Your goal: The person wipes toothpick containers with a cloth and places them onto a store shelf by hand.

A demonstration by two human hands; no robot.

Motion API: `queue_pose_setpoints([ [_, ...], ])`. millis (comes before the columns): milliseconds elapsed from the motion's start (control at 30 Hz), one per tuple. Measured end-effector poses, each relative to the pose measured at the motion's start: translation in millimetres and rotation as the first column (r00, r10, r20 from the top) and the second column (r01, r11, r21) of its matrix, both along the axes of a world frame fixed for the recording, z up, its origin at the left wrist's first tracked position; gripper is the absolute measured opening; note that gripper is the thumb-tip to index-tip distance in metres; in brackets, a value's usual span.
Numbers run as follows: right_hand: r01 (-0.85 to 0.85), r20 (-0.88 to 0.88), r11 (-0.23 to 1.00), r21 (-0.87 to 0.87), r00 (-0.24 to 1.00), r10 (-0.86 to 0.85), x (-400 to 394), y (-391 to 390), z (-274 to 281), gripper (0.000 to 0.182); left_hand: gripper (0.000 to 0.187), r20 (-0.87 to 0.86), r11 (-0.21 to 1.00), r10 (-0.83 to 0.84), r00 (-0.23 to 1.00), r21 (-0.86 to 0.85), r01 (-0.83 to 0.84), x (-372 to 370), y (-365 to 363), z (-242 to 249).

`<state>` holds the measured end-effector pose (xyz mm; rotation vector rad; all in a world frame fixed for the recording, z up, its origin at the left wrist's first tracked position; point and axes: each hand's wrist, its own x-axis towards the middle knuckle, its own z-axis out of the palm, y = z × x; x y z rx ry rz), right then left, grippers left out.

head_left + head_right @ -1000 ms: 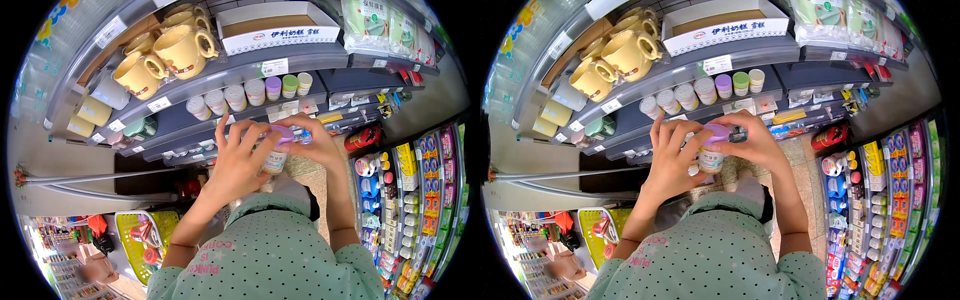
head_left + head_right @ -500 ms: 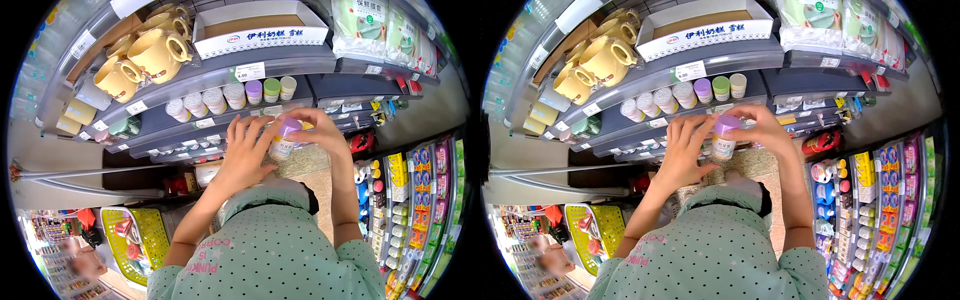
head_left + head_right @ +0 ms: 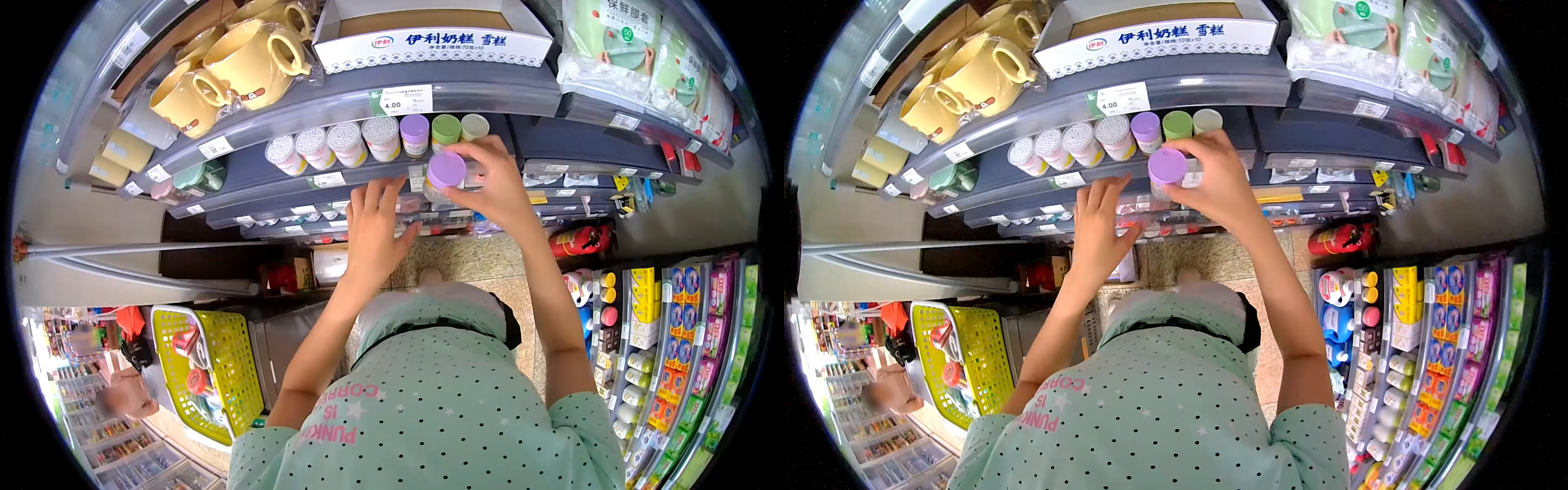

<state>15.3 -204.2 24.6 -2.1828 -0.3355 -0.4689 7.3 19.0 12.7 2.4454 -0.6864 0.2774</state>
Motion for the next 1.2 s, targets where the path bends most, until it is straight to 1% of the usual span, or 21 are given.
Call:
queue_pose_setpoints([
  [67,0.009,0.066,0.996,-0.093,0.998,-0.003,14,7,-4,0.053,0.065,-0.003,1.000,0.015,1.000,0.005,-0.015,0,1,-2],
  [167,0.003,0.081,0.963,-0.268,0.997,0.019,31,13,-5,0.053,0.059,-0.015,1.000,0.004,1.000,0.006,-0.004,-2,2,-11],
  [300,-0.016,0.091,0.956,-0.291,0.995,0.045,41,15,-10,0.053,0.054,-0.011,0.999,-0.027,1.000,-0.026,0.026,-6,-3,-25],
  [333,-0.019,0.124,0.942,-0.334,0.990,0.064,47,13,-15,0.054,0.053,-0.015,1.000,-0.022,1.000,-0.022,0.022,-7,-6,-29],
  [400,-0.053,0.080,0.935,-0.351,0.993,0.087,51,10,-13,0.053,0.053,-0.002,1.000,-0.023,1.000,-0.013,0.023,-8,-8,-36],
  [467,-0.072,0.041,0.924,-0.374,0.995,0.094,52,10,-8,0.052,0.056,-0.032,1.000,-0.018,0.999,0.020,0.019,-8,-10,-40],
  [533,-0.079,0.047,0.930,-0.358,0.994,0.103,56,9,-10,0.051,0.061,-0.048,0.998,-0.024,0.999,0.063,0.027,-5,-11,-44],
  [700,-0.086,0.044,0.928,-0.363,0.993,0.109,68,6,-14,0.051,0.071,-0.046,0.998,-0.001,0.999,0.058,0.003,2,-19,-48],
  [733,-0.102,0.016,0.926,-0.364,0.993,0.115,69,6,-14,0.051,0.073,-0.045,0.998,0.003,0.999,0.057,0.000,4,-21,-49],
  [833,-0.095,0.057,0.912,-0.400,0.990,0.128,73,4,-16,0.053,0.078,-0.047,0.998,0.015,0.999,0.057,-0.012,8,-23,-45],
  [933,-0.062,0.025,0.909,-0.412,0.997,0.080,75,7,-14,0.053,0.079,-0.002,0.998,0.011,1.000,0.059,-0.011,14,-24,-49],
  [1133,-0.117,0.006,0.924,-0.365,0.992,0.129,88,6,-12,0.053,0.080,-0.011,0.998,0.019,1.000,0.068,-0.019,23,-27,-49],
  [1200,-0.088,0.026,0.913,-0.399,0.994,0.107,91,7,-12,0.053,0.081,0.007,0.996,0.015,1.000,0.083,-0.016,28,-29,-53],
])
